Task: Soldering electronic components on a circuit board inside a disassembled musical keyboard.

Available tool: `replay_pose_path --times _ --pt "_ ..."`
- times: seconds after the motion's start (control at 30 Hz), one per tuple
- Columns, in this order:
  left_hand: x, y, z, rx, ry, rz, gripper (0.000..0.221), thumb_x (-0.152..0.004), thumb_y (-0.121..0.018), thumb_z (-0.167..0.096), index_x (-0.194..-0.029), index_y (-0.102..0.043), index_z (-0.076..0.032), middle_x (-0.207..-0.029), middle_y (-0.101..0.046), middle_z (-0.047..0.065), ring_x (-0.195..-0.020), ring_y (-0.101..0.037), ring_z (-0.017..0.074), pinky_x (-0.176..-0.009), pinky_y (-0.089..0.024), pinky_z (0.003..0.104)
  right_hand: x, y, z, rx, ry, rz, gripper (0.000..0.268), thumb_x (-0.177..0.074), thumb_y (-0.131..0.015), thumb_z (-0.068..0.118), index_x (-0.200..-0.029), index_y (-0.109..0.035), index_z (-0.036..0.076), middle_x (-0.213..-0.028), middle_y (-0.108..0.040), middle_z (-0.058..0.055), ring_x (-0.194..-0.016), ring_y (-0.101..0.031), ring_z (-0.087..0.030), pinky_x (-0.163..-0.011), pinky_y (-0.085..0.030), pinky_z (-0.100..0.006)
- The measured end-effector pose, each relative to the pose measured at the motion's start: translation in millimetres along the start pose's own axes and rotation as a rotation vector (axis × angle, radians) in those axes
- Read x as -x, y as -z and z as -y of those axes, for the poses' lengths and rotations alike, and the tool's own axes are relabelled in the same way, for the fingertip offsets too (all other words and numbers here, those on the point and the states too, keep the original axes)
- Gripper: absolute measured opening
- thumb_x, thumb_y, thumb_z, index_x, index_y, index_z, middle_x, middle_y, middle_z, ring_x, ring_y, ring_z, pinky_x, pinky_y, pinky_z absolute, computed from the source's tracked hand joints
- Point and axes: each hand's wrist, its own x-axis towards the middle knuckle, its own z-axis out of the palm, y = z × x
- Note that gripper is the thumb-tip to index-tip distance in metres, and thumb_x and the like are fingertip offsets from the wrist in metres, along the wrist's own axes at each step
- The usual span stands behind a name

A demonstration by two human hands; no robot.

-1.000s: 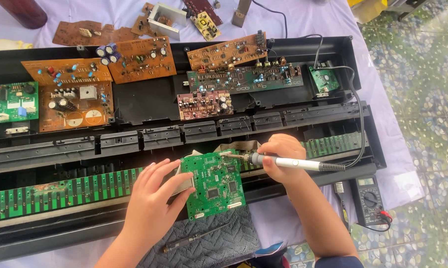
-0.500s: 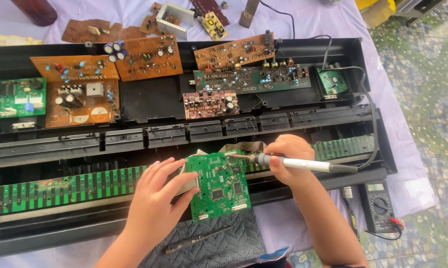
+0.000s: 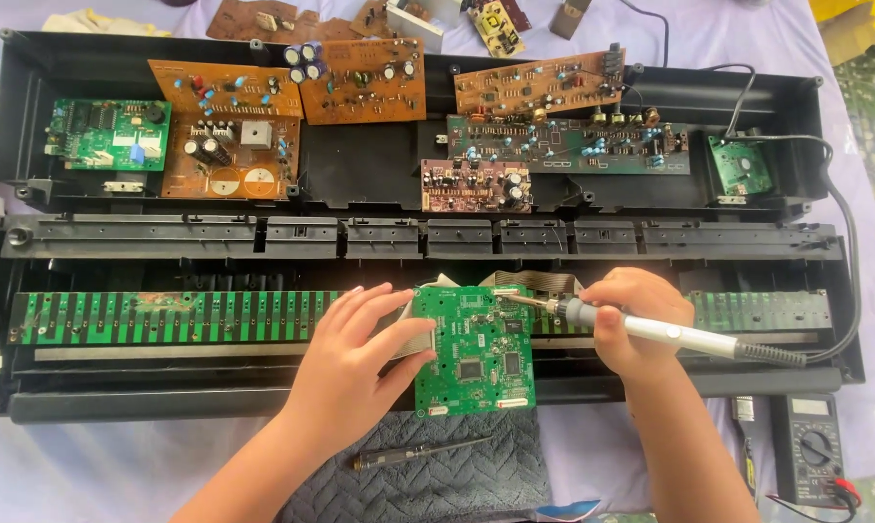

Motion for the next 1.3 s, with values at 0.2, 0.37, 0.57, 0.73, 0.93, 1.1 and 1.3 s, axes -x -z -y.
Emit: replay_pose_path --times 0.2,0.37,0.57,0.73,0.93,1.1,1.3 --pt "-0.5 1.4 -1.7 0.002 0.001 0.003 0.02 -0.094 -0.074 -0.024 -0.112 -0.07 -0.018 -0.128 -0.067 0.012 -0.126 -0.061 0.0382 -0.112 -0.043 0.058 -0.4 -1.2 4.9 -0.062 -0.07 -0.048 0.045 -0.101 -0.049 0.031 -0.076 -0.064 -0.003 -0.058 -0.056 -0.01 -0.048 -0.052 -0.022 -0.049 -0.038 -0.029" --pt "-0.8 3.1 -1.8 0.008 0.004 0.002 0.02 -0.094 -0.074 -0.024 -0.112 -0.07 -0.018 -0.128 -0.067 0.011 -0.127 -0.061 0.0381 -0.112 -0.043 0.057 7.7 -1.6 -0.6 -0.026 -0.108 -0.08 0.047 -0.102 -0.048 0.031 -0.074 -0.064 -0.004 -0.061 -0.059 -0.012 -0.052 -0.057 -0.025 -0.051 -0.043 -0.03" --pt "0.0 2.3 -0.8 0.01 0.002 -0.011 0.021 -0.094 -0.074 -0.027 -0.114 -0.07 -0.019 -0.129 -0.067 0.01 -0.127 -0.061 0.0375 -0.113 -0.042 0.056 9.8 -1.1 0.1 -0.01 -0.112 -0.07 0.048 -0.102 -0.047 0.032 -0.076 -0.065 -0.004 -0.062 -0.059 -0.012 -0.054 -0.059 -0.025 -0.053 -0.046 -0.03" --pt "-0.3 3.0 -1.4 0.013 0.01 -0.009 0.02 -0.094 -0.073 -0.027 -0.113 -0.071 -0.019 -0.129 -0.067 0.009 -0.128 -0.06 0.0373 -0.113 -0.041 0.056 13.6 -0.6 -2.6 -0.001 -0.123 -0.085 0.048 -0.102 -0.047 0.031 -0.076 -0.064 -0.005 -0.065 -0.061 -0.013 -0.056 -0.06 -0.027 -0.055 -0.048 -0.031" --pt "0.5 3.4 -0.5 0.007 -0.008 -0.008 0.02 -0.095 -0.073 -0.027 -0.114 -0.07 -0.02 -0.129 -0.066 0.009 -0.129 -0.06 0.0378 -0.113 -0.041 0.056 16.8 -0.5 -3.4 0.001 -0.126 -0.11 0.049 -0.103 -0.047 0.033 -0.075 -0.063 -0.005 -0.067 -0.061 -0.013 -0.056 -0.059 -0.027 -0.056 -0.049 -0.032" --pt "1.0 3.6 -0.4 -0.011 -0.018 -0.01 0.02 -0.095 -0.072 -0.027 -0.114 -0.07 -0.02 -0.129 -0.066 0.008 -0.128 -0.06 0.0368 -0.114 -0.04 0.055 17.5 -1.8 -2.9 -0.033 -0.139 -0.145 0.047 -0.102 -0.045 0.027 -0.072 -0.061 -0.005 -0.065 -0.059 -0.014 -0.05 -0.054 -0.026 -0.053 -0.046 -0.032" --pt "1.3 3.3 -0.4 -0.012 -0.011 -0.008 0.019 -0.096 -0.072 -0.027 -0.114 -0.07 -0.021 -0.129 -0.066 0.008 -0.129 -0.06 0.0364 -0.114 -0.04 0.055 21.7 -0.7 -8.5 -0.043 -0.158 -0.16 0.047 -0.103 -0.046 0.026 -0.072 -0.06 -0.007 -0.067 -0.059 -0.017 -0.053 -0.055 -0.029 -0.055 -0.048 -0.035"
